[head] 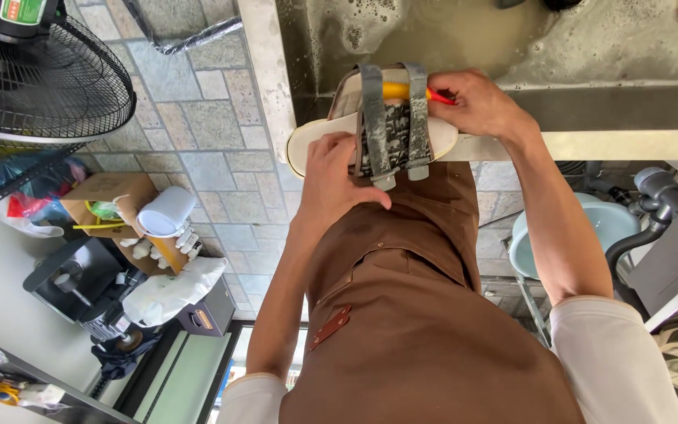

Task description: Cleaning a sandal using a shoe-washing machine and a handheld brush.

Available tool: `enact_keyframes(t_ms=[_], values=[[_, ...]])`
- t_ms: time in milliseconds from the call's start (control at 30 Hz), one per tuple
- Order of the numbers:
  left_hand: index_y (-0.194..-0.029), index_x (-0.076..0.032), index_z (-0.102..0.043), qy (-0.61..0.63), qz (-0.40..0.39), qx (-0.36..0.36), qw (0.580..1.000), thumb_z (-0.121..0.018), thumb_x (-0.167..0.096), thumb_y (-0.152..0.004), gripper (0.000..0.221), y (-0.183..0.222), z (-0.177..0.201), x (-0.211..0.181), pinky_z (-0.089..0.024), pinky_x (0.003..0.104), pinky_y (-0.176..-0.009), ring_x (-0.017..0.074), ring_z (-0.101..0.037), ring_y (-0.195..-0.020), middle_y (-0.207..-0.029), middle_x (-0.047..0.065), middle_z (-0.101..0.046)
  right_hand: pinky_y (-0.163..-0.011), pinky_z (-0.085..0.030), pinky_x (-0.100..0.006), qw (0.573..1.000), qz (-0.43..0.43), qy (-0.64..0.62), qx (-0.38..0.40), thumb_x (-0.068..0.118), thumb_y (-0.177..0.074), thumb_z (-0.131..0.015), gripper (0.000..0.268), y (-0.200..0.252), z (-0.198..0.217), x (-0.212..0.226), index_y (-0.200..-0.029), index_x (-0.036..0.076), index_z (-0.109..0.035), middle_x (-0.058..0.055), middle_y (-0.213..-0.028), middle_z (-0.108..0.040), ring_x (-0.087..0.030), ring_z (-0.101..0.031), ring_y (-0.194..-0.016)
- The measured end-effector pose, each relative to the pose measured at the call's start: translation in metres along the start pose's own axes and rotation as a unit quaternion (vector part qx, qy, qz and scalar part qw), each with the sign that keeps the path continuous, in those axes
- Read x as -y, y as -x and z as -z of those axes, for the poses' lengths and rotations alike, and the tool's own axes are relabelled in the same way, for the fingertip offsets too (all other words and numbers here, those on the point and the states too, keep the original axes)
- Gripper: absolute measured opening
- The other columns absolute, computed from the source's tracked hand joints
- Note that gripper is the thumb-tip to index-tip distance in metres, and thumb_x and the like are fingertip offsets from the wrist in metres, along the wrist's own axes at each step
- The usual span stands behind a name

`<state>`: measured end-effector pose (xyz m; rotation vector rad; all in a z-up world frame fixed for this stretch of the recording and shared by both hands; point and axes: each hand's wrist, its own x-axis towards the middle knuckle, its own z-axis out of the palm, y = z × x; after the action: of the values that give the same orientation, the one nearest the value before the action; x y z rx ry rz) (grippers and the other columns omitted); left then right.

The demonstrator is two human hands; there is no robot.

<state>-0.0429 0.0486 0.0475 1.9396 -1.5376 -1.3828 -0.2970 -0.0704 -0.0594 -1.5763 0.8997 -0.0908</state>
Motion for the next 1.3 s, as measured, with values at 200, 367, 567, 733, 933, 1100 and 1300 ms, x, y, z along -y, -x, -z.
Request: enact_keyframes(t_ms=[200, 367, 567, 733, 933, 1100, 1300], values=[[-0.13, 0.0, -0.064, -0.335, -0.188, -0.066, 0.921, -0.08, -0.031, -0.073, 0.067, -0.005, -0.012, 0.033, -0.041, 0.051, -0.116, 0.031, -0.052, -0.139, -0.14, 0.01, -0.062, -0.062, -0.042, -0.036, 0.993, -0.089, -0.068, 0.043, 0.024, -0.103, -0.069, 0.023, -0.011, 0.003, -0.044, -0.105, 0.001, -0.066, -0.008, -0.075, -0.055, -0.017, -0.048, -0.07], [-0.118, -0.009, -0.068, -0.296, -0.21, -0.037, 0.931, -0.069, -0.011, -0.088, 0.03, -0.017, -0.012, 0.037, -0.047, 0.046, -0.109, 0.0349, -0.059, -0.13, -0.131, 0.008, -0.066, -0.083, -0.053, -0.027, 0.97, -0.215, -0.074, 0.089, 0.036, -0.103, -0.061, 0.026, -0.012, 0.037, -0.044, -0.113, 0.013, -0.069, 0.002, -0.099, -0.074, -0.011, -0.07, -0.091], [-0.116, -0.011, -0.068, -0.275, -0.216, -0.015, 0.937, -0.073, -0.009, -0.079, 0.037, -0.017, 0.018, 0.015, -0.055, 0.043, -0.094, 0.0315, -0.068, -0.115, -0.124, 0.01, -0.071, -0.089, -0.054, -0.047, 0.893, -0.322, 0.309, 0.058, 0.048, -0.108, -0.06, 0.041, -0.007, 0.036, -0.173, -0.122, 0.011, -0.074, -0.016, -0.11, -0.075, -0.034, -0.07, -0.1], [-0.104, -0.007, -0.07, -0.173, -0.128, 0.001, 0.977, -0.084, -0.017, -0.073, 0.036, -0.017, 0.039, 0.022, -0.057, 0.044, -0.077, 0.0336, -0.07, -0.087, -0.095, 0.012, -0.072, -0.082, -0.055, -0.048, 0.847, -0.344, 0.394, 0.096, 0.039, -0.103, -0.061, 0.038, -0.031, 0.007, -0.212, -0.112, 0.005, -0.074, -0.019, -0.1, -0.074, -0.033, -0.071, -0.094], [-0.1, -0.004, -0.07, -0.022, -0.032, 0.031, 0.999, -0.085, -0.021, -0.07, 0.038, -0.007, 0.047, 0.027, -0.058, 0.038, -0.068, 0.0279, -0.074, -0.073, -0.083, 0.011, -0.074, -0.069, -0.055, -0.045, 0.905, -0.202, 0.374, -0.008, 0.037, -0.109, -0.061, 0.037, -0.009, 0.033, -0.117, -0.104, 0.002, -0.072, -0.016, -0.082, -0.071, -0.029, -0.069, -0.07], [-0.104, -0.005, -0.072, -0.001, -0.016, 0.061, 0.998, -0.086, -0.019, -0.069, 0.04, -0.016, 0.047, 0.019, -0.058, 0.037, -0.069, 0.0271, -0.075, -0.073, -0.086, 0.011, -0.076, -0.066, -0.055, -0.04, 0.935, -0.05, 0.331, -0.12, 0.043, -0.115, -0.068, 0.042, 0.044, 0.062, -0.037, -0.099, 0.004, -0.076, -0.01, -0.075, -0.068, -0.026, -0.065, -0.065], [-0.118, -0.004, -0.067, -0.028, 0.01, 0.112, 0.993, -0.087, -0.021, -0.067, 0.057, -0.041, 0.049, 0.005, -0.057, 0.038, -0.068, 0.0335, -0.073, -0.074, -0.087, 0.015, -0.075, -0.068, -0.059, -0.038, 0.98, 0.017, 0.193, -0.038, 0.04, -0.106, -0.071, 0.037, 0.045, 0.049, -0.02, -0.115, 0.005, -0.077, -0.013, -0.091, -0.075, -0.025, -0.07, -0.072]])
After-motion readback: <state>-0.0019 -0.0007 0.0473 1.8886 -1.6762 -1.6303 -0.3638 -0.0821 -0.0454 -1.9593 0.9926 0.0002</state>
